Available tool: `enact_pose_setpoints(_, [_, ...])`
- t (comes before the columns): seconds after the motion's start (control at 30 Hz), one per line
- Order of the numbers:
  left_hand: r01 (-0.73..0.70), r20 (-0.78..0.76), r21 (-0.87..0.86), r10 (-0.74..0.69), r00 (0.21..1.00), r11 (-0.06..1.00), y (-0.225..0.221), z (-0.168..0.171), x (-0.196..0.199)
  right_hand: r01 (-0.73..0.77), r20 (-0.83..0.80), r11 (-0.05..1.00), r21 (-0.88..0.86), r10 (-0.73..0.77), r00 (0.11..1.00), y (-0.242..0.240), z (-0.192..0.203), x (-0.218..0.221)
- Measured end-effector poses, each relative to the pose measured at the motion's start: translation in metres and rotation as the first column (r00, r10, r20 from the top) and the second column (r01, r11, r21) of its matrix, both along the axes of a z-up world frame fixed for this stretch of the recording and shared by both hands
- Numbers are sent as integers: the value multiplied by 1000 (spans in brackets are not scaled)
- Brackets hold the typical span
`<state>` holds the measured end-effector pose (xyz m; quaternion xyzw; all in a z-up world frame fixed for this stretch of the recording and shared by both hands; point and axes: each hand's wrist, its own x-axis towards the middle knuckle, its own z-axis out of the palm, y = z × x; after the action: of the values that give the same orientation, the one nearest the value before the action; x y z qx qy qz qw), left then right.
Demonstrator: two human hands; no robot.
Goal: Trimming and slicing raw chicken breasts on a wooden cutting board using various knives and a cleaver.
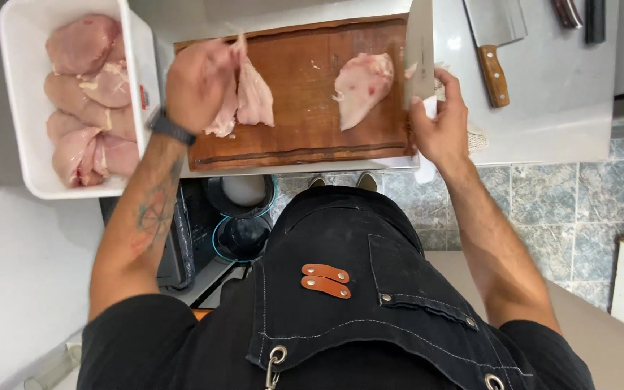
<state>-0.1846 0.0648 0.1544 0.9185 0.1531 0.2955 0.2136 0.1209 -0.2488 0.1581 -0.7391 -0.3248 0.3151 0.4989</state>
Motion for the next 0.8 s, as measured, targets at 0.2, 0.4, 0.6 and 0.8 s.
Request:
enact_pose_setpoints(0.2, [215, -486, 394, 4, 874, 894, -99, -56, -23, 38, 179, 999, -5, -37, 983, 28, -49, 18])
enact_pose_setpoints(0.4, [268, -327, -23, -261, 908, 963, -140, -114, 90, 126, 207, 992, -24, -119, 971, 62, -72, 21])
enact_pose_setpoints(0.6, [190, -574, 232, -24, 819, 954, -143, -133, 158, 46, 281, 997, -69, -25, 959, 62, -89, 21])
enact_pose_setpoints(0.8, [221, -581, 201, -65, 811, 954, -136, -149, 161, -105, 228, 993, -44, 113, 967, 25, -86, 10])
